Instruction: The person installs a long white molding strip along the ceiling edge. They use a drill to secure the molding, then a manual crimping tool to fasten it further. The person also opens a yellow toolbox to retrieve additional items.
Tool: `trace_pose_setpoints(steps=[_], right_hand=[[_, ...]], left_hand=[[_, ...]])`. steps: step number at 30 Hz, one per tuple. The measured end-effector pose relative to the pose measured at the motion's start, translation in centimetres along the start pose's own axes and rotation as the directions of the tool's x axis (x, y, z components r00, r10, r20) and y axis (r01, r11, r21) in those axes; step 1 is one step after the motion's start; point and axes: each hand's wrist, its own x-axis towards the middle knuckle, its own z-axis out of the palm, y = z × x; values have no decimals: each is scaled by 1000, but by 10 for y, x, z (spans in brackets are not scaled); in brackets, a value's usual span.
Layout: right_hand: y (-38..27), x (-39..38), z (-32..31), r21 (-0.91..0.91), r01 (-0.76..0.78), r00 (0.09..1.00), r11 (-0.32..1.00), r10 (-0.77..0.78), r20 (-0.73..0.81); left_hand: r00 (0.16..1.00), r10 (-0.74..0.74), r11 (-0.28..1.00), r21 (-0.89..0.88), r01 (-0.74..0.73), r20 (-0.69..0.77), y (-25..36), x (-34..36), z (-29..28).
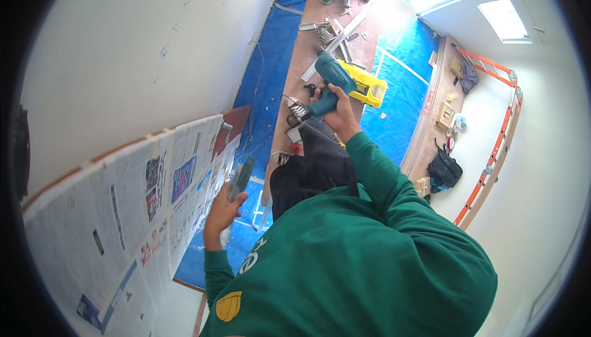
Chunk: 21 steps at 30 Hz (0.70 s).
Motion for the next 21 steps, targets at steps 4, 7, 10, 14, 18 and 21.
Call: trace_pose_setpoints(steps=[4, 7, 10, 14, 18, 21], right_hand=[[-7, 87, -52, 120, 148, 964, 982, -116, -238], [-10, 164, -98, 121, 230, 947, 966, -193, -259], [-10, 233, -139, 188, 269, 929, 945, -202, -310], [-4, 304, -180, 173, 289, 898, 942, -203, -391], [-4, 375, -199, 125, 337, 811, 933, -221, -542], [-13, 401, -200, -254, 303, 746, 918, -395, -537]], left_hand=[[992, -106, 988, 117, 98, 64, -43, 70, 39], [975, -208, 975, -60, 213, 78, -66, 110, 58], [949, -302, 936, -159, 314, 93, -88, 149, 68], [906, -411, 882, -208, 423, 100, -121, 200, 78], [895, -433, 843, -301, 445, 109, -156, 238, 94], [876, -466, 799, -368, 476, 121, -180, 262, 112]])
